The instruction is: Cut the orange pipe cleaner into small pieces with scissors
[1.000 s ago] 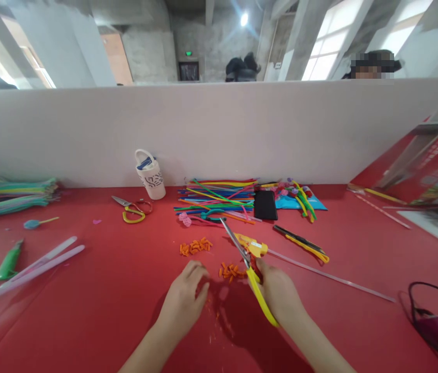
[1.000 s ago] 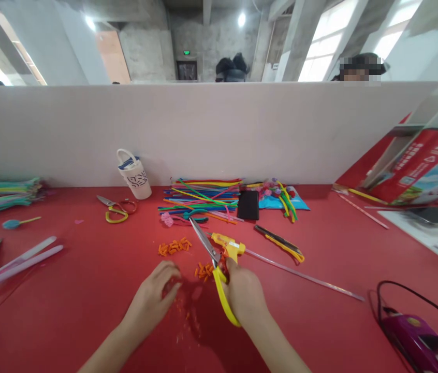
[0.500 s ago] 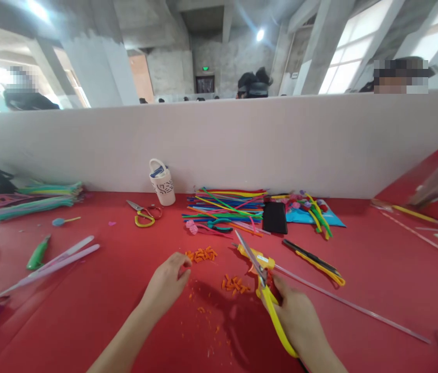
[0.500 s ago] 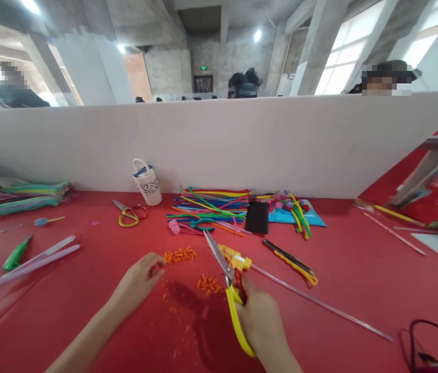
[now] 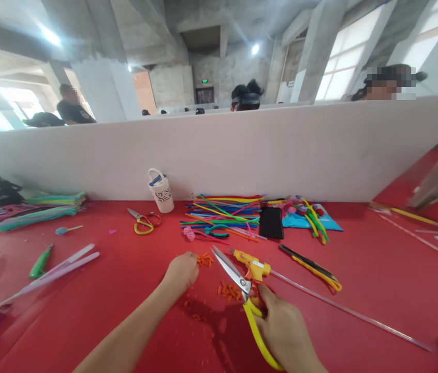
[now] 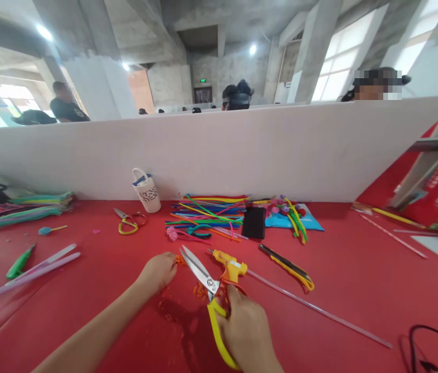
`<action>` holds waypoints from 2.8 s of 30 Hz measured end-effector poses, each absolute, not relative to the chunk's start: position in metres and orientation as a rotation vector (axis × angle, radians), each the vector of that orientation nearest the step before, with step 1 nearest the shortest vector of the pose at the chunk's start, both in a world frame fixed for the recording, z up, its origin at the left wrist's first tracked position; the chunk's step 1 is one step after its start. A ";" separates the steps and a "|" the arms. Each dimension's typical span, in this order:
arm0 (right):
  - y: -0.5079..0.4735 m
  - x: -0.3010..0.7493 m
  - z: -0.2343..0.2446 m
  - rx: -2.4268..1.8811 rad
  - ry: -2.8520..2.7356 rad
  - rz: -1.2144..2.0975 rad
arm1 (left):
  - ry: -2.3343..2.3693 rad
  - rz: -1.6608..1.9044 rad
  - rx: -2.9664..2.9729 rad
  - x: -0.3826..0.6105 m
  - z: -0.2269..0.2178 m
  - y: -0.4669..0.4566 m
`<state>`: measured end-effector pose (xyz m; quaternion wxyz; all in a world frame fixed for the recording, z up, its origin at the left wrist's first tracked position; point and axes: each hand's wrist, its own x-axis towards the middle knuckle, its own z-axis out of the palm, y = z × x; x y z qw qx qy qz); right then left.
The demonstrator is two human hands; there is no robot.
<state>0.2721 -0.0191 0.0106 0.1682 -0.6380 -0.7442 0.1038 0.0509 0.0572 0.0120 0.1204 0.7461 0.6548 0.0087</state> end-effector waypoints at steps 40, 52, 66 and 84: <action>-0.038 0.250 0.001 -1.494 -2.411 0.001 | 0.991 1.313 0.642 0.059 0.024 -0.024; -0.039 0.250 -0.006 -1.415 -2.474 -0.100 | 0.936 1.418 0.706 0.057 0.025 -0.024; -0.042 0.249 -0.006 -1.435 -2.482 0.013 | 0.944 1.366 0.747 0.055 0.028 -0.024; -0.045 0.250 -0.008 -1.410 -2.458 -0.027 | 0.909 1.351 0.714 0.057 0.025 -0.025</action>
